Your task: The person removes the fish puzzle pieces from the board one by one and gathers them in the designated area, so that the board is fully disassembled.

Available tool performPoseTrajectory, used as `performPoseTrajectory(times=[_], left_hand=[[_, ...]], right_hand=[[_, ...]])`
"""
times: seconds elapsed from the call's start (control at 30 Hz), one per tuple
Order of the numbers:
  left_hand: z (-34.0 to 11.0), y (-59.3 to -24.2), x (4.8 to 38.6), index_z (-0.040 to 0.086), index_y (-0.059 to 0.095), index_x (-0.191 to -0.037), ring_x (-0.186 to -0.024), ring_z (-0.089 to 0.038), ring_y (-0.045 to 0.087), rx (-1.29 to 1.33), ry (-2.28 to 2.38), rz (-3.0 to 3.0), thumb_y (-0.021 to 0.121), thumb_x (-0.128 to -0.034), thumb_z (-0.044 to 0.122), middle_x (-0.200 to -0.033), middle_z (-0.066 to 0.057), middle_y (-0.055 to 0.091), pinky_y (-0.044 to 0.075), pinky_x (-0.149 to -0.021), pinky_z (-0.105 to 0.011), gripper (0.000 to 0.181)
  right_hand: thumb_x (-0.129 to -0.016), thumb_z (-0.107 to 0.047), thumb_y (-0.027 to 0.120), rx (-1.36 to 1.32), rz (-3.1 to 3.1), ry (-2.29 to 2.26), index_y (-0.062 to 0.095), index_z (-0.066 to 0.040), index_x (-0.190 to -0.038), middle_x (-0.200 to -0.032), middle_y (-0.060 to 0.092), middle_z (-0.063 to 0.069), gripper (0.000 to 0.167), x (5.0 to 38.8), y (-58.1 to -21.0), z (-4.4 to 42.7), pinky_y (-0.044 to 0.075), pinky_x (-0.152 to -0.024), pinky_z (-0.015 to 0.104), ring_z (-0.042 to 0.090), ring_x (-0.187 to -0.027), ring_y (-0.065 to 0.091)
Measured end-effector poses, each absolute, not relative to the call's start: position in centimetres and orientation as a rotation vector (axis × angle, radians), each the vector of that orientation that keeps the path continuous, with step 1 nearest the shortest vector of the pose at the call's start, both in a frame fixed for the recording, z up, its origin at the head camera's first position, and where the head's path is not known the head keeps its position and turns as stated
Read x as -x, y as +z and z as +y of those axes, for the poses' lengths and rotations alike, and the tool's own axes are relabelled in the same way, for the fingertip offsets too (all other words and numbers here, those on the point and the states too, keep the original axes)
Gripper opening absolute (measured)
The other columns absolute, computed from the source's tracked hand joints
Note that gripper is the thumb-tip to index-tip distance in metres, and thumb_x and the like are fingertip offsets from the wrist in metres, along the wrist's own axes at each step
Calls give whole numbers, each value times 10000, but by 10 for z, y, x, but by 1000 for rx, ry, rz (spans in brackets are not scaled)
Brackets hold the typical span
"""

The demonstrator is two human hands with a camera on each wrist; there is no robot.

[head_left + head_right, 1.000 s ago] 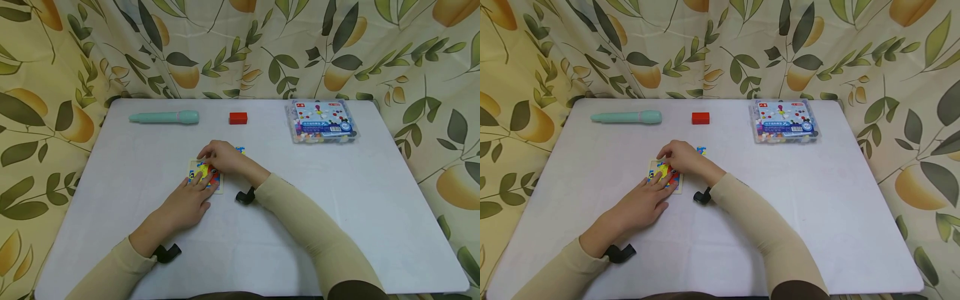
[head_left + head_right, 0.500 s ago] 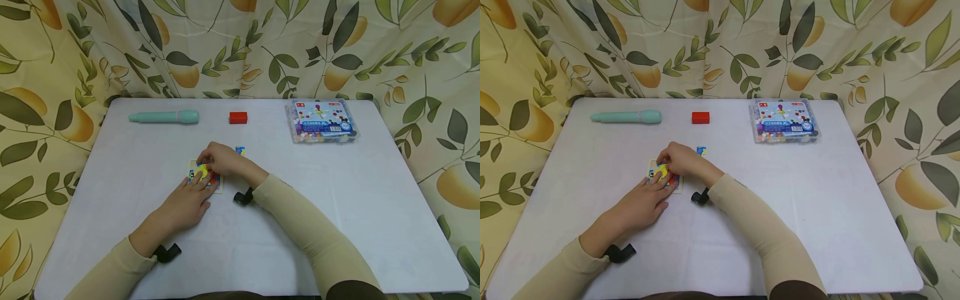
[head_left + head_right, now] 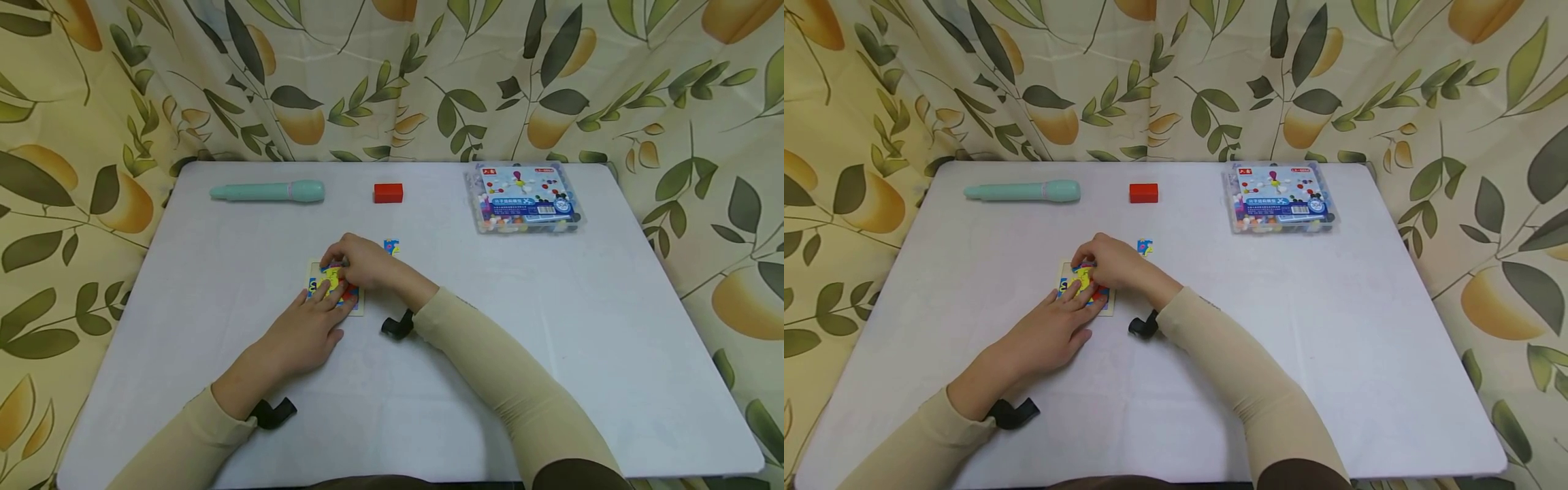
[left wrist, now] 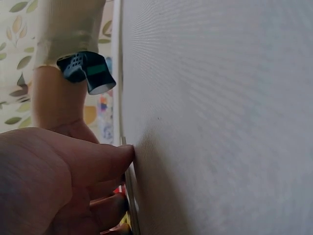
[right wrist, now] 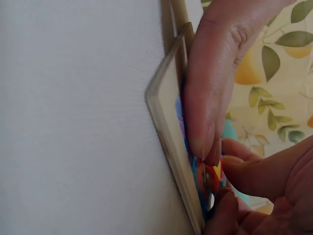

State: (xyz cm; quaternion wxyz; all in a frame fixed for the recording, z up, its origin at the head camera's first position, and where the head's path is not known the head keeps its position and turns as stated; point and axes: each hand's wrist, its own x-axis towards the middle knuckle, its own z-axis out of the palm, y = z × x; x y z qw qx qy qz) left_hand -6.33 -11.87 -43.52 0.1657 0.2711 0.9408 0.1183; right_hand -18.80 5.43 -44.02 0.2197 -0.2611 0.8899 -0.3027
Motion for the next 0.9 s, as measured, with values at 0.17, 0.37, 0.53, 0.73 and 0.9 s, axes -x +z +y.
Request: performPoseTrajectory(times=[0.17, 0.37, 0.53, 0.73, 0.9], left_hand=[[-119, -436, 63, 150, 470, -1642, -1670, -413, 210, -767, 342, 2675, 587, -1103, 290, -1778, -109, 300, 240, -1305, -691, 569], [-118, -435, 63, 159, 461, -1648, -1671, -414, 210, -761, 337, 2670, 588, -1104, 301, -1779, -99, 301, 237, -1303, -698, 576], [-118, -436, 63, 160, 457, -1650, -1675, -404, 201, -761, 333, 2673, 585, -1105, 299, -1782, -96, 294, 240, -1303, -695, 577], [-118, -437, 63, 157, 453, -1652, -1676, -407, 192, -764, 337, 2672, 581, -1106, 299, -1784, -95, 288, 233, -1304, -698, 579], [-118, -439, 64, 166, 454, -1653, -1675, -414, 195, -760, 337, 2674, 580, -1105, 308, -1786, -91, 288, 230, -1308, -692, 579]], right_hand=[[-1043, -31, 598, 671, 2476, -908, 786, -202, -1257, -1228, 688, 21, 333, 185, -442, 54, 540, -1012, 369, 191, -1099, 629], [-1059, -52, 612, 603, 2496, -1000, 756, -183, -1301, -1127, 694, 27, 311, 183, -445, 54, 553, -931, 341, 205, -1027, 625], [-1032, -26, 640, 565, 2520, -1053, 789, -154, -1222, -1095, 718, 18, 273, 180, -446, 53, 564, -938, 343, 197, -1024, 637], [-1031, -60, 681, 549, 2515, -1104, 811, -152, -1167, -1007, 725, 8, 209, 178, -445, 55, 539, -840, 292, 190, -962, 640], [-1023, -60, 700, 477, 2461, -1218, 802, -139, -1164, -988, 708, 28, 192, 179, -442, 61, 575, -702, 247, 193, -886, 670]])
